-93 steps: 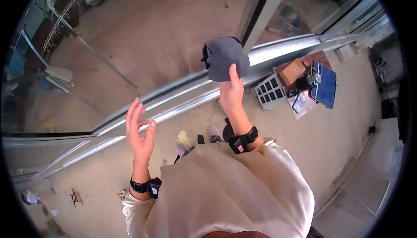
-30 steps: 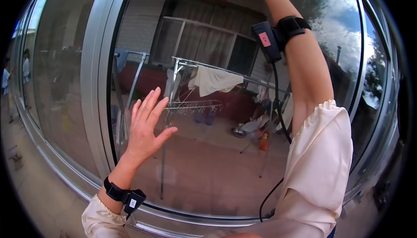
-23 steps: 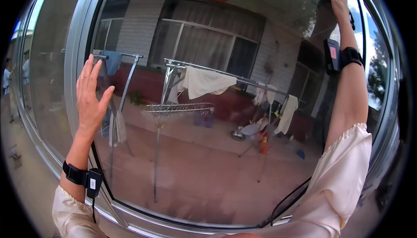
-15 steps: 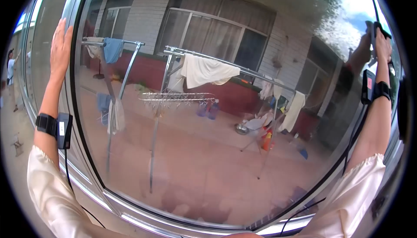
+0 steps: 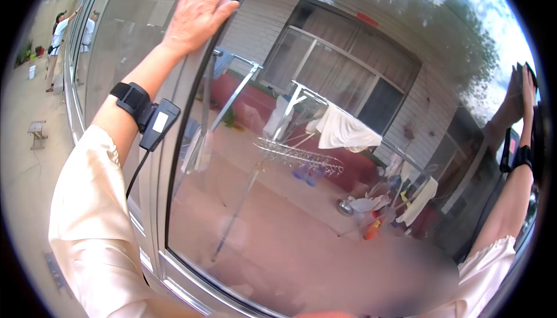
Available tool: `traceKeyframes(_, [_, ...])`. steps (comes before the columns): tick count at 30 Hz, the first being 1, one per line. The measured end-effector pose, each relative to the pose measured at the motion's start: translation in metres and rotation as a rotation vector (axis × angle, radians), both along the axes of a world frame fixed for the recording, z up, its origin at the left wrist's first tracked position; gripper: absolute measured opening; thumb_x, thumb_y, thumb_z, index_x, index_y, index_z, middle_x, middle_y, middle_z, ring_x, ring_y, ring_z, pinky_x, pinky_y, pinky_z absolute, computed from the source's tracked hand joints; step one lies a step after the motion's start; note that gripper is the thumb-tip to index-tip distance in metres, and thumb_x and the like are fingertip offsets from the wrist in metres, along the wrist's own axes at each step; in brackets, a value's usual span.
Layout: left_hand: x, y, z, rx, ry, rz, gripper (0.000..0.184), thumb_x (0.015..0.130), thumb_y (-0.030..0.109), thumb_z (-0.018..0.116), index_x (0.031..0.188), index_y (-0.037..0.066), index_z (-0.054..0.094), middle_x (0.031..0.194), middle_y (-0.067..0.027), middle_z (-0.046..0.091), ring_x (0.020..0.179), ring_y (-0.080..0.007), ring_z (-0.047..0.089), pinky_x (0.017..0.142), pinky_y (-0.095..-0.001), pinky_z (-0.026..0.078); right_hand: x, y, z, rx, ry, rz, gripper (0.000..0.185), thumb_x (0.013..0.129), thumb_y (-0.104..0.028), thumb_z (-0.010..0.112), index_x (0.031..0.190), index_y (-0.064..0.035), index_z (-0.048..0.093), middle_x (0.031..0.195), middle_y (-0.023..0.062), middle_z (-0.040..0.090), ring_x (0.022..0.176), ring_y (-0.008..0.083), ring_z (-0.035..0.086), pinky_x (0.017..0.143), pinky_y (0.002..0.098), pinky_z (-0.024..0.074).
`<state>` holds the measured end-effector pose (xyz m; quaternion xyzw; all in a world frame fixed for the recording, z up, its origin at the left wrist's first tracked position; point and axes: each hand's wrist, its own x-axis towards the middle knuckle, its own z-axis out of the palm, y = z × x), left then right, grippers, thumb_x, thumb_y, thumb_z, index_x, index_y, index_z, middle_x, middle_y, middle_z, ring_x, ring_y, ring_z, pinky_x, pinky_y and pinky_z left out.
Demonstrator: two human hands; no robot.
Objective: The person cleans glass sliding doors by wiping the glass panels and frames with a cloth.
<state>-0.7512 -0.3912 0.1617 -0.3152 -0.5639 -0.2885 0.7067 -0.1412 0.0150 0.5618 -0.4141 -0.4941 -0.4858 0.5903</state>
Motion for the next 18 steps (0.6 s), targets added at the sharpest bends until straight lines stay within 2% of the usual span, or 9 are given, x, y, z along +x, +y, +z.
traceKeyframes(3, [-0.013,0.011,-0.002,0.032,0.048,-0.155,0.056,0.093,0.036,0.047,0.138,0.003,0.039,0.143,-0.0188,0.037,0.134,-0.035,0.032,0.11,-0.0479,0.021,-0.064,0.006,0.063,0.312,-0.27,-0.468,0.052,0.096,-0.022,0.03,0.147,-0.029,0.025,0.15,0.0081,0.03,0.137,0.0257,0.031,0.112,0.041,0.0243])
traceKeyframes(4, [-0.021,0.014,-0.002,0.116,0.143,-0.136,0.055,0.093,0.044,0.046,0.14,0.018,0.039,0.148,-0.0066,0.035,0.137,-0.0257,0.03,0.109,-0.0506,0.022,-0.104,-0.015,0.063,0.284,-0.227,-0.485,0.054,0.096,-0.02,0.029,0.147,-0.0338,0.02,0.151,0.0055,0.028,0.137,0.0274,0.031,0.112,0.0412,0.0241])
traceKeyframes(6, [-0.015,0.013,-0.002,0.061,0.126,-0.122,0.053,0.092,0.037,0.048,0.14,0.017,0.039,0.147,-0.0061,0.035,0.136,-0.0252,0.031,0.11,-0.0477,0.021,-0.191,-0.068,0.053,0.225,-0.142,-0.522,0.061,0.095,-0.015,0.026,0.146,-0.0433,0.01,0.153,0.0004,0.024,0.136,0.0309,0.031,0.113,0.0417,0.0238])
traceKeyframes(11, [-0.011,0.008,0.0,0.006,0.103,-0.269,0.054,0.09,0.029,0.051,0.14,0.012,0.039,0.147,-0.0065,0.036,0.137,-0.0272,0.03,0.11,-0.0472,0.022,-0.338,-0.165,0.026,0.282,-0.31,-0.125,0.059,0.096,-0.017,0.031,0.145,-0.0449,0.013,0.152,-0.0018,0.027,0.132,0.0357,0.036,0.109,0.0458,0.0278])
traceKeyframes(13, [-0.013,0.01,0.0,0.013,0.094,-0.307,0.055,0.089,0.029,0.052,0.14,0.012,0.04,0.147,-0.0066,0.035,0.137,-0.028,0.03,0.11,-0.0478,0.023,-0.393,-0.189,0.028,0.356,-0.352,-0.245,0.056,0.096,-0.022,0.032,0.144,-0.0467,0.018,0.151,-0.0017,0.028,0.133,0.0335,0.035,0.11,0.0456,0.027])
traceKeyframes(14, [-0.013,0.012,-0.001,0.02,0.102,-0.326,0.056,0.088,0.03,0.053,0.139,0.012,0.04,0.148,-0.0067,0.035,0.137,-0.0286,0.029,0.11,-0.0486,0.023,-0.424,-0.241,-0.026,0.215,-0.296,-0.094,0.054,0.096,-0.022,0.033,0.144,-0.0455,0.021,0.151,-0.0021,0.029,0.133,0.0334,0.035,0.11,0.0456,0.0266])
traceKeyframes(15, [-0.014,0.012,-0.001,0.025,0.102,-0.325,0.056,0.088,0.03,0.053,0.139,0.012,0.04,0.148,-0.0067,0.035,0.137,-0.0286,0.029,0.11,-0.0486,0.023,-0.445,-0.219,0.014,0.387,-0.395,-0.224,0.054,0.096,-0.024,0.034,0.145,-0.0439,0.02,0.152,-0.0033,0.028,0.132,0.0345,0.036,0.11,0.0476,0.0259])
traceKeyframes(17, [-0.013,0.015,-0.002,0.036,0.087,-0.359,0.056,0.087,0.03,0.053,0.139,0.013,0.041,0.147,-0.0068,0.035,0.137,-0.0286,0.03,0.11,-0.0487,0.023,-0.49,-0.24,-0.005,0.505,-0.398,0.04,0.048,0.094,-0.018,0.042,0.138,-0.0353,0.039,0.144,-0.0013,0.04,0.125,0.0315,0.045,0.105,0.0422,0.0341])
traceKeyframes(18, [-0.011,0.014,-0.001,0.051,0.098,-0.372,0.054,0.087,0.03,0.055,0.137,0.013,0.043,0.145,-0.006,0.039,0.135,-0.0279,0.032,0.109,-0.0485,0.025,-0.51,-0.24,0.013,0.439,-0.307,0.572,0.041,0.092,-0.021,0.049,0.132,-0.0207,0.043,0.133,0.0087,0.048,0.121,0.0321,0.048,0.101,0.0396,0.0374])
